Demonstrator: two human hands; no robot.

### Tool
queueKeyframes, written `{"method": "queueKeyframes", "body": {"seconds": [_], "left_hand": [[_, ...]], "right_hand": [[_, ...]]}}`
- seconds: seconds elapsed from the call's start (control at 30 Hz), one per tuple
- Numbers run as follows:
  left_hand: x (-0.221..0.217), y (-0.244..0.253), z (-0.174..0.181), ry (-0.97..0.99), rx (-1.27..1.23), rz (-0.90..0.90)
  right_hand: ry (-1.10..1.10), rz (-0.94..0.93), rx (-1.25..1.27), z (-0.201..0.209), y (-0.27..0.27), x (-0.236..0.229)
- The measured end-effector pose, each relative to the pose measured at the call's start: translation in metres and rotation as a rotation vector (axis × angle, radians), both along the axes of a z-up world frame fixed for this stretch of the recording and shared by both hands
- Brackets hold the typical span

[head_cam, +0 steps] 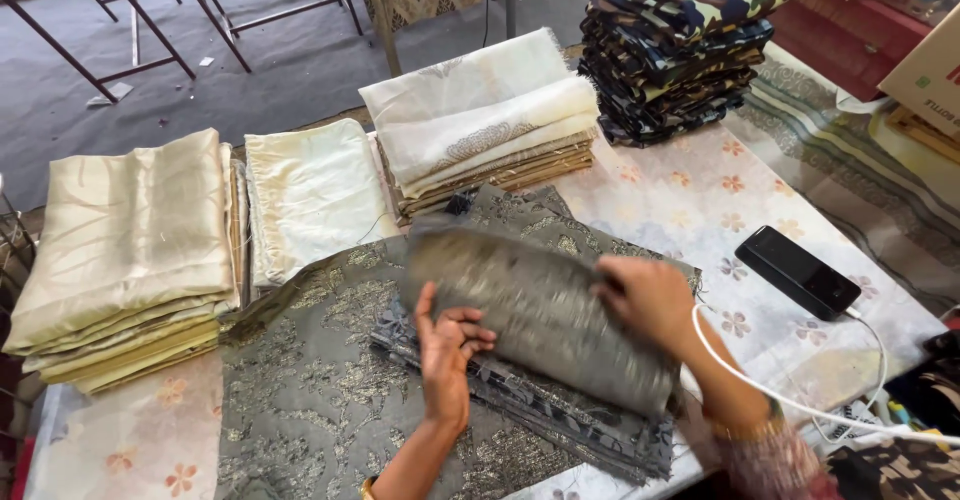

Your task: Folding and organizing various pieces of fabric and curtain panels on a workspace table.

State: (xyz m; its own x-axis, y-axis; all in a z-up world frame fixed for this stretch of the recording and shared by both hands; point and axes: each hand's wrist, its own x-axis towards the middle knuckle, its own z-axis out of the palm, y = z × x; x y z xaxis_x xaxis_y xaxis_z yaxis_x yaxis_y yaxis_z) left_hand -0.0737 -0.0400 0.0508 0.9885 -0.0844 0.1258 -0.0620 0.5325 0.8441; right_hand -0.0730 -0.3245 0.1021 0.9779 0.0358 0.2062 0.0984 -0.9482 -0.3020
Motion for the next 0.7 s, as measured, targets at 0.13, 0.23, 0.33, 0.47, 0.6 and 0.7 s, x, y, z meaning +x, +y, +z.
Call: {"method": "queueKeyframes", "body": {"seconds": [0.13, 0.23, 0.33, 0.47, 0.6, 0.7], "left_hand": [[0.013, -0.007, -0.034, -0.036, 0.038, -0.089], [0.018, -0.007, -0.047, -0.023, 0.181, -0.119], [0.017, -0.006, -0.058, 0.036, 0.161, -0.133], [0.019, -0.009, -0.063, 0.113, 0.254, -0.064], [0.018, -0.01, -0.06, 0.207, 0.279, -0.022], [0.021, -0.011, -0.053, 0.272, 0.257, 0.011]], "right_hand": [[0.071, -0.121, -0.102, -0.06, -0.048, 0.055], [0.111, -0.178, -0.119, -0.071, -0.055, 0.064], [0.065, -0.167, -0.152, -0.076, -0.053, 0.062], [-0.051, -0.138, -0.155, -0.061, -0.04, 0.062], [0.012, -0.143, -0.135, -0.043, -0.025, 0.061], [0.039, -0.133, -0.18, -0.055, -0.03, 0.062]]}}
